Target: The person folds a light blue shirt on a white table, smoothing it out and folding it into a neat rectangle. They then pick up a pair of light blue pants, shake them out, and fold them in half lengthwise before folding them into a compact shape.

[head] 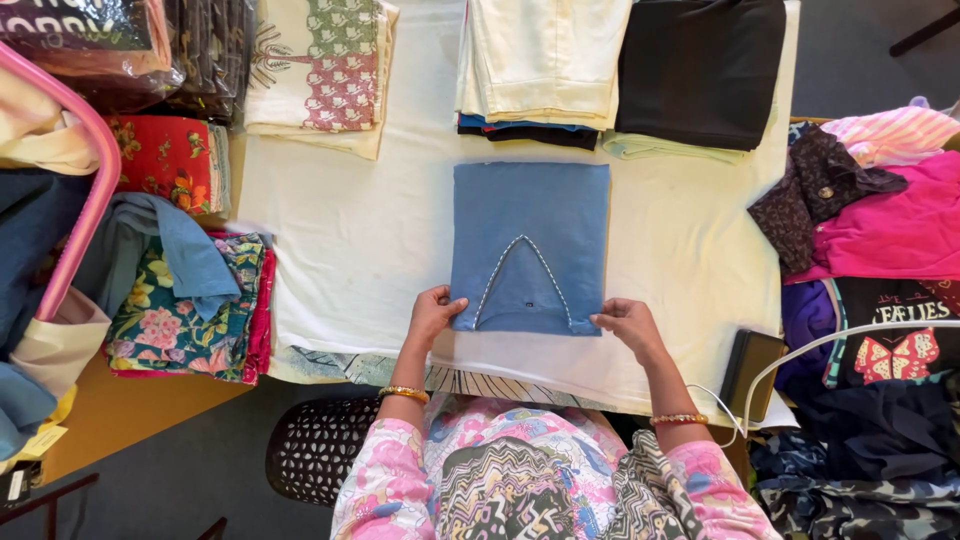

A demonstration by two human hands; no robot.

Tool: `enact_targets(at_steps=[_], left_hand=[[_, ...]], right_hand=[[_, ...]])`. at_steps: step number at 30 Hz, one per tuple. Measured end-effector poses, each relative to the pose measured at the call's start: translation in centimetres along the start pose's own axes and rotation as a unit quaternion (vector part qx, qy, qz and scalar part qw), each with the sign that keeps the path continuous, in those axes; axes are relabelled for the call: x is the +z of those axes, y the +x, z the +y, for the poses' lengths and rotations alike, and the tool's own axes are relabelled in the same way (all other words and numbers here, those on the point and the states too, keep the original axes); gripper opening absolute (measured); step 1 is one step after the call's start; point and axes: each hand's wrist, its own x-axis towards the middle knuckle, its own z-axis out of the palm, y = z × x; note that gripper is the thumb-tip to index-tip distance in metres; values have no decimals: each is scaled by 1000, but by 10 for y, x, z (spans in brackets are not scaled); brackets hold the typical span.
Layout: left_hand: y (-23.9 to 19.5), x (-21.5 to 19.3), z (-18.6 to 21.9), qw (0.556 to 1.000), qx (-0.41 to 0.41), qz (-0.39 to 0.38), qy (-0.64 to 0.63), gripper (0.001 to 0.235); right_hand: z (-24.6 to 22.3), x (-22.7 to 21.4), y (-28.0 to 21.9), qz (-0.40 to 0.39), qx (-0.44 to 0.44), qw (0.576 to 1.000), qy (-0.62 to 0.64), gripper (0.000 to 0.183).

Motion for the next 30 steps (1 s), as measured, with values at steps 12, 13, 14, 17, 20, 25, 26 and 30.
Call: enact_targets(at_steps=[12, 13, 14, 17, 20, 25, 26, 30], left_hand=[[-10, -9, 4, 995, -84, 44, -19, 30], [-3, -10, -4, 995, -83, 44, -20, 30], [4, -12, -11, 995, -81, 36, -34, 30], [5, -11, -11, 996, -82, 27, -35, 26], [1, -6, 0, 997, -72, 16, -15, 20], [-9, -6, 11, 1000, -25, 9, -12, 21], [-7, -6, 13, 998, -12, 40, 40, 22], [-11, 3, 18, 959, 4, 142, 247, 24]], right_hand=[[11, -17, 0, -6, 43, 998, -45, 13], [10, -17, 1, -6, 43, 998, -45, 13], [8, -17, 1, -13, 48, 998, -38, 11], [17, -13, 5, -20, 50, 998, -34, 12], [19, -11, 7, -23, 40, 998, -39, 16], [13, -13, 2, -8, 46, 998, -35, 18], [15, -14, 6, 6, 48, 998, -31, 18], [18, -13, 7, 31, 55, 998, -32, 18]])
